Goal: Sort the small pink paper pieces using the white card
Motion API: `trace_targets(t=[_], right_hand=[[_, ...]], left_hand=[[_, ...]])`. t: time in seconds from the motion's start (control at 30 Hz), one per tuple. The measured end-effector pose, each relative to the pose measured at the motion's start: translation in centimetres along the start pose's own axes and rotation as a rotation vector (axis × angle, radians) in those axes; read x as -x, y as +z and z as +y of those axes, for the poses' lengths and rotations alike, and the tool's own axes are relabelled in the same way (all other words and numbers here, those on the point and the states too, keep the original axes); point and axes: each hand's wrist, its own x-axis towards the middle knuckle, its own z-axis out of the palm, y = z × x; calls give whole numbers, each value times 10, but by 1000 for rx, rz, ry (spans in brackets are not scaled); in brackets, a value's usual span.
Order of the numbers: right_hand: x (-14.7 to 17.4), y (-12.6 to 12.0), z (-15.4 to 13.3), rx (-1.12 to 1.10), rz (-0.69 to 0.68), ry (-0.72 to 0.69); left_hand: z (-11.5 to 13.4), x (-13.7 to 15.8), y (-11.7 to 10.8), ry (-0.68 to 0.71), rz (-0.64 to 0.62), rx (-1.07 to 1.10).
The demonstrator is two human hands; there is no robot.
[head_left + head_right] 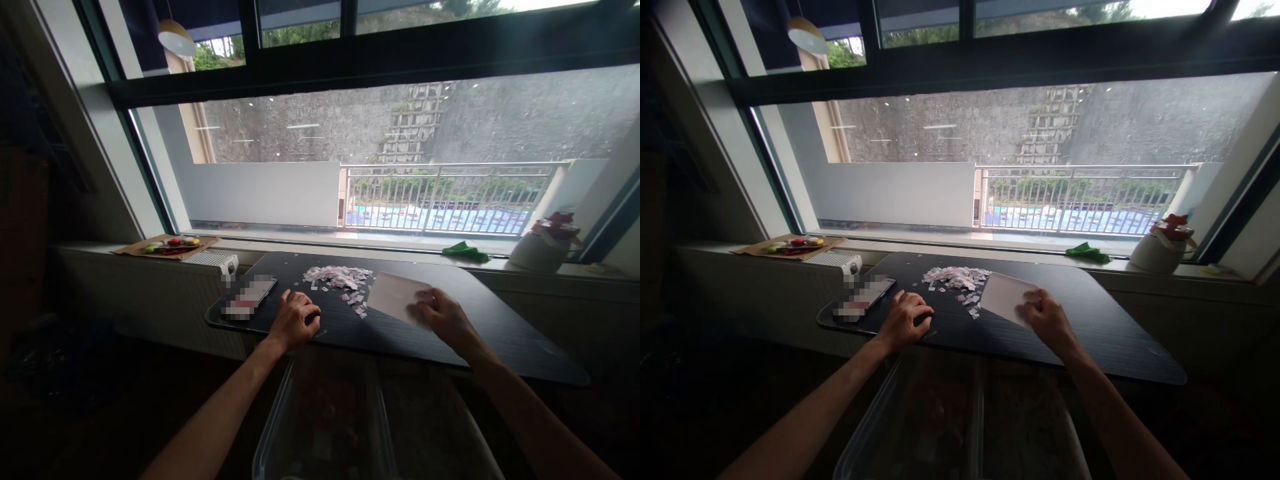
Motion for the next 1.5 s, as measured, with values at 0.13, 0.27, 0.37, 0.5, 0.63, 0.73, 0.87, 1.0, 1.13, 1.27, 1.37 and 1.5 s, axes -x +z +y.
trace_targets(t=[0.13, 0.27, 0.37, 0.5, 0.63, 0.73, 0.87, 1.0, 1.13, 1.27, 1.37, 1.5], right_hand=[[9, -1, 1, 17, -65, -19], [11, 0, 0, -9, -70, -9], [9, -1, 1, -12, -74, 4], [8, 1, 3, -37, -103, 9], [6, 7, -4, 1, -54, -12], [6, 9, -12, 29, -75, -24], [12, -1, -19, 107, -142, 2], [17, -15, -24, 136, -139, -22], [19, -17, -29, 261, -102, -28], [20, -21, -27, 303, -63, -45], [20, -26, -24, 343, -59, -65], [21, -28, -24, 463, -56, -78]], left_hand=[[0, 0, -1, 43, 10, -32], [3, -4, -5, 97, -20, -55], [10, -8, -6, 140, -58, -58], [20, -13, 1, 136, -67, -5], [29, -17, 10, 110, -71, 52], [32, -17, 15, 75, -75, 81], [32, -15, 17, 44, -48, 85], [33, -14, 15, 69, -31, 64], [34, -14, 13, 78, -42, 61], [34, -14, 13, 96, -41, 52], [33, -13, 12, 113, -35, 46], [37, -15, 7, 133, -30, 50]])
